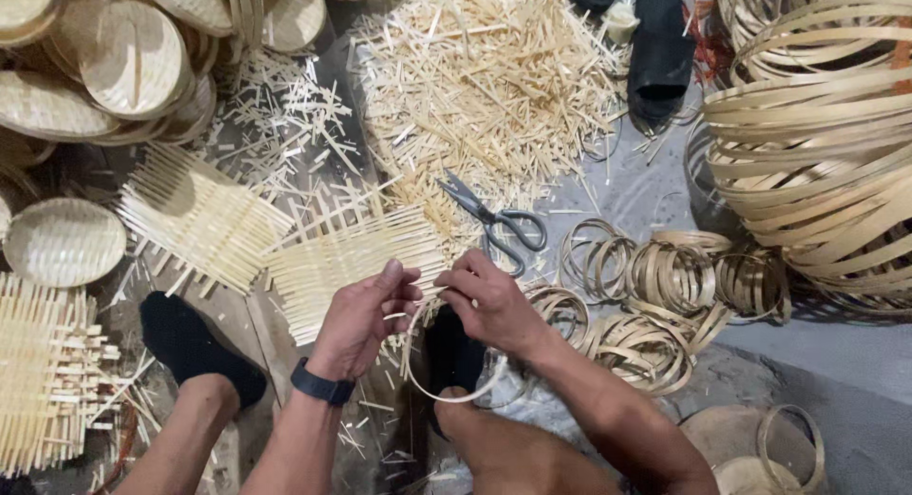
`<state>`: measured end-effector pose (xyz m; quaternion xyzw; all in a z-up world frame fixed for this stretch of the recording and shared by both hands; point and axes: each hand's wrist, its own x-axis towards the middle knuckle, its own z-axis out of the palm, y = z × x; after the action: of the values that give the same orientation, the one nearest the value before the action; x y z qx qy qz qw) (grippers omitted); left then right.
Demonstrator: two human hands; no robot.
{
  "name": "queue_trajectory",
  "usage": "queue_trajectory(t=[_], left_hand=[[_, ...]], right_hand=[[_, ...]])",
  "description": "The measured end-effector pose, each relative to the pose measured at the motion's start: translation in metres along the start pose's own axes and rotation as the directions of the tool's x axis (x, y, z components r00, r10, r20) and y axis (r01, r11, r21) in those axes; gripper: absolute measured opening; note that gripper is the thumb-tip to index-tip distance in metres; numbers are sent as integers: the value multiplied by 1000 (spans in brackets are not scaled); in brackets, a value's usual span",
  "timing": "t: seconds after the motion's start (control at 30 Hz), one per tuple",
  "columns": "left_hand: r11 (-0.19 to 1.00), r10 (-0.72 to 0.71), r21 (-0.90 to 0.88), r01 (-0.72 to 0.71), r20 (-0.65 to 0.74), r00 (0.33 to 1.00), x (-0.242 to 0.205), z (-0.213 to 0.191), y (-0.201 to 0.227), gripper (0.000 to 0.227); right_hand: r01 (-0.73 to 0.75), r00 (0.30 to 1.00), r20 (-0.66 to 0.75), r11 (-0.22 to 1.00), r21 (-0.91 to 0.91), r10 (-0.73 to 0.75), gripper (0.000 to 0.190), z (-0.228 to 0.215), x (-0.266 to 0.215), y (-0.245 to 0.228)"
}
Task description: The person constructs small bamboo baskets by hand, weaving thin strips around circular bases and using shears to trim excess material. They handle multiple woven pieces and stacks of finished bases while working on the floor.
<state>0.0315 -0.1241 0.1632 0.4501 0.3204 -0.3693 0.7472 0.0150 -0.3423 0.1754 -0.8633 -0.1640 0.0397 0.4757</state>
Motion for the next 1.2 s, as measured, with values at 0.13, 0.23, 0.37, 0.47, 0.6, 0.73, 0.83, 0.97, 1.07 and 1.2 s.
queue_trajectory(t=[0.13, 0.23, 0.37, 0.47, 0.6, 0.73, 0.83, 0.97, 1.07, 1.2], left_hand=[[947, 108, 307, -98, -15, 994, 1, -10, -22, 30], [985, 42, 168, -31, -61, 997, 4, -15, -36, 32], [999, 17, 53, -12, -106, 994, 5, -11, -40, 40], [996, -61, 56, 73, -195, 979, -3, -2, -32, 46], [991, -125, 30, 132, -167, 978, -7, -3, -18, 57], [956, -195, 205, 210, -94, 976, 7, -14, -17, 75], [940, -256, 207, 271, -96, 962, 9, -14, -20, 78], [957, -246, 92, 275, -245, 938, 12, 1, -28, 64], [976, -200, 30, 216, -274, 941, 10, 0, -32, 69], [991, -136, -50, 127, -273, 952, 6, -4, -34, 69]], right_hand=[[26, 994, -105, 999, -36, -30, 23, 5, -1, -4], [2, 987, -163, 999, -46, -9, 19, 7, -1, -8], [55, 997, -46, 992, -113, -61, 23, 7, -2, -15], [120, 993, 17, 981, -150, -118, 23, 10, 0, -14], [172, 984, 72, 974, -148, -162, 17, 19, 3, -7], [254, 954, 184, 964, -78, -237, 21, 32, 4, -12], [316, 932, 246, 931, -185, -267, 26, 36, 5, -15], [372, 920, 265, 851, -370, -287, 27, 42, 9, -15], [328, 942, 193, 871, -364, -274, 29, 48, 7, -16], [328, 945, 135, 878, -349, -299, 23, 58, 7, -21]])
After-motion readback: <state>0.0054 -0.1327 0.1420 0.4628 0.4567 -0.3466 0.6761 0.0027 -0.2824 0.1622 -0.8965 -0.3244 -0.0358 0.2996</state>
